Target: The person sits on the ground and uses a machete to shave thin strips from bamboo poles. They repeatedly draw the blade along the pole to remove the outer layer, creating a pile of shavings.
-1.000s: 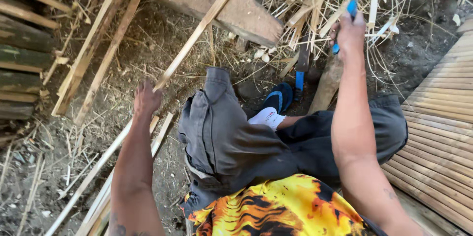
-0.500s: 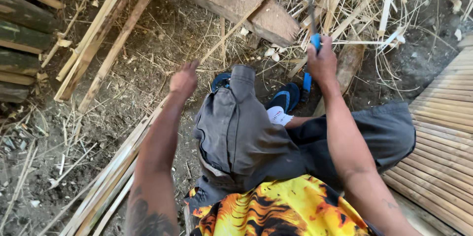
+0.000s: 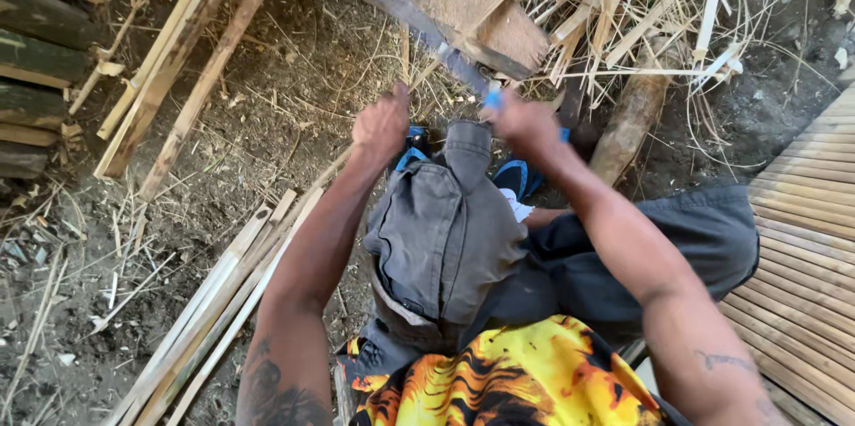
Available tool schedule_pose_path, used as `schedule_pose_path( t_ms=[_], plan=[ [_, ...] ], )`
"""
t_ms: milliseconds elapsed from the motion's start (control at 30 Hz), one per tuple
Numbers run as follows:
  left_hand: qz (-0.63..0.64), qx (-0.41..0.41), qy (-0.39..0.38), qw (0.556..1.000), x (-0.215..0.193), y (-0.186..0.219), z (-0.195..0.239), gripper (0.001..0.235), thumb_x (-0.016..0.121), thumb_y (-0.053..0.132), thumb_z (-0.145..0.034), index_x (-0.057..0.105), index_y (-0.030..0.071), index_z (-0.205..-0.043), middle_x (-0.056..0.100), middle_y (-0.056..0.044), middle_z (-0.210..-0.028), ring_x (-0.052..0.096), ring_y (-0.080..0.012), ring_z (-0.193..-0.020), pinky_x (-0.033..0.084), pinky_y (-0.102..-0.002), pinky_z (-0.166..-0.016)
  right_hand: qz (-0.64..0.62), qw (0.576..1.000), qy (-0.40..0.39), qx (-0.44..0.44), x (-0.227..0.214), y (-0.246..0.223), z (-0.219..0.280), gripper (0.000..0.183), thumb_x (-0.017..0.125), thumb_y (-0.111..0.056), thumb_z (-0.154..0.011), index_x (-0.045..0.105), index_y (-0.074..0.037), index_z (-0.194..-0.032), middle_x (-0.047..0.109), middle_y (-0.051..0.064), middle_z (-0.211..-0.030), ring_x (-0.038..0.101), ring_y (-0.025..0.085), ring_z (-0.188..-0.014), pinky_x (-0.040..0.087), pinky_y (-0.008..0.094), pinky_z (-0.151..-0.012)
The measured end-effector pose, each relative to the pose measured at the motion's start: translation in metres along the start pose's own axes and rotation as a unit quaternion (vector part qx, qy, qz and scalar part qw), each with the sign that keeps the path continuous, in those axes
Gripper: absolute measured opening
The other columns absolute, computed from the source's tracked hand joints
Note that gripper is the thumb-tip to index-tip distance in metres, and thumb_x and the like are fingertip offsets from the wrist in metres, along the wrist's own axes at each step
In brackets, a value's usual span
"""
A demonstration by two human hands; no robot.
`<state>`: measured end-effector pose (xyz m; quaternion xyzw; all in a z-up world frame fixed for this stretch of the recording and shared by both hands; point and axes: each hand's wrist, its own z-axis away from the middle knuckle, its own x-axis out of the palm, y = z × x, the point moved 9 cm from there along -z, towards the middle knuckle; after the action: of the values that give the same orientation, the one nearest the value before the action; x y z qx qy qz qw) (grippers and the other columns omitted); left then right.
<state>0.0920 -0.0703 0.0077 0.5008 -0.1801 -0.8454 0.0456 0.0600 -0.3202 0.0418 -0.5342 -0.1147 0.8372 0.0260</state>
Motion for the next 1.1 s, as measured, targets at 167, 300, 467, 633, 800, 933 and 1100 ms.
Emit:
schedule_pose_path(
  t_ms=[167,300,467,633,800,933,1100],
  plan=[
    [0.035,-0.050,-0.044,0.997,0.011,-0.005,0.016,0.025,0.035,0.015,-0.107,0.044,0.005,-0.128,0.071,-0.026,-0.099,0.075,-0.0419,-0.080,0.063,-0.054,-0.062,-0.048,0.999,0.005,-0.015,-0.008,-0.007,0.000,0.048,0.051,-0.053,-0.102,0.057,-0.007,-0.111,0.072,0.025,-0.087,0.069,0.048,-0.082,0.052,0.059,-0.071],
    [0.038,-0.024,0.025,0.999,0.005,-0.003,0.015,0.022,0.039,0.022,-0.106,0.050,0.008,-0.119,0.072,-0.026,-0.101,0.072,-0.0474,-0.087,0.059,-0.058,-0.071,-0.071,0.996,0.006,-0.055,0.003,-0.006,0.009,0.046,0.049,-0.052,-0.103,0.060,-0.008,-0.109,0.071,0.024,-0.089,0.068,0.049,-0.084,0.053,0.059,-0.074],
    [0.060,-0.043,-0.003,0.997,0.018,-0.020,0.030,0.023,0.039,0.027,-0.107,0.047,0.009,-0.120,0.073,-0.027,-0.096,0.072,-0.0491,-0.083,0.058,-0.059,-0.068,0.052,0.998,0.031,-0.008,-0.044,0.065,-0.031,0.046,0.048,-0.049,-0.108,0.062,-0.006,-0.108,0.070,0.025,-0.089,0.069,0.047,-0.085,0.054,0.058,-0.073],
    [0.049,-0.065,-0.061,0.995,0.023,-0.026,0.039,0.021,0.037,0.026,-0.109,0.042,0.011,-0.123,0.073,-0.026,-0.088,0.072,-0.0461,-0.074,0.059,-0.059,-0.062,0.024,0.998,-0.048,-0.029,-0.033,0.023,-0.001,0.053,0.050,-0.053,-0.103,0.060,-0.002,-0.113,0.069,0.026,-0.079,0.070,0.046,-0.074,0.054,0.056,-0.068],
    [0.063,-0.050,-0.042,0.996,0.019,-0.070,0.091,0.025,0.045,0.034,-0.107,0.043,0.011,-0.118,0.073,-0.027,-0.086,0.071,-0.0446,-0.068,0.056,-0.055,-0.055,0.081,0.995,0.000,0.056,-0.073,0.100,-0.022,0.056,0.052,-0.058,-0.105,0.062,-0.003,-0.112,0.072,0.027,-0.095,0.070,0.047,-0.090,0.054,0.057,-0.079],
    [-0.006,-0.081,-0.104,0.991,0.025,-0.085,0.099,0.037,0.045,0.047,-0.108,0.043,0.012,-0.119,0.074,-0.026,-0.093,0.071,-0.0398,-0.069,0.054,-0.049,-0.052,-0.034,0.993,0.051,0.101,-0.077,0.108,-0.018,0.050,0.050,-0.049,-0.107,0.058,-0.001,-0.119,0.071,0.029,-0.092,0.069,0.049,-0.086,0.052,0.060,-0.074],
    [0.004,-0.120,-0.125,0.985,0.032,-0.105,0.107,0.038,0.043,0.045,-0.107,0.046,0.013,-0.128,0.040,-0.025,-0.133,0.070,-0.0303,-0.064,0.061,-0.039,-0.044,0.057,0.992,-0.102,-0.054,0.001,0.046,0.002,0.051,0.047,-0.052,-0.109,0.061,-0.003,-0.119,0.071,0.028,-0.097,0.069,0.048,-0.090,0.053,0.060,-0.079]
  ],
)
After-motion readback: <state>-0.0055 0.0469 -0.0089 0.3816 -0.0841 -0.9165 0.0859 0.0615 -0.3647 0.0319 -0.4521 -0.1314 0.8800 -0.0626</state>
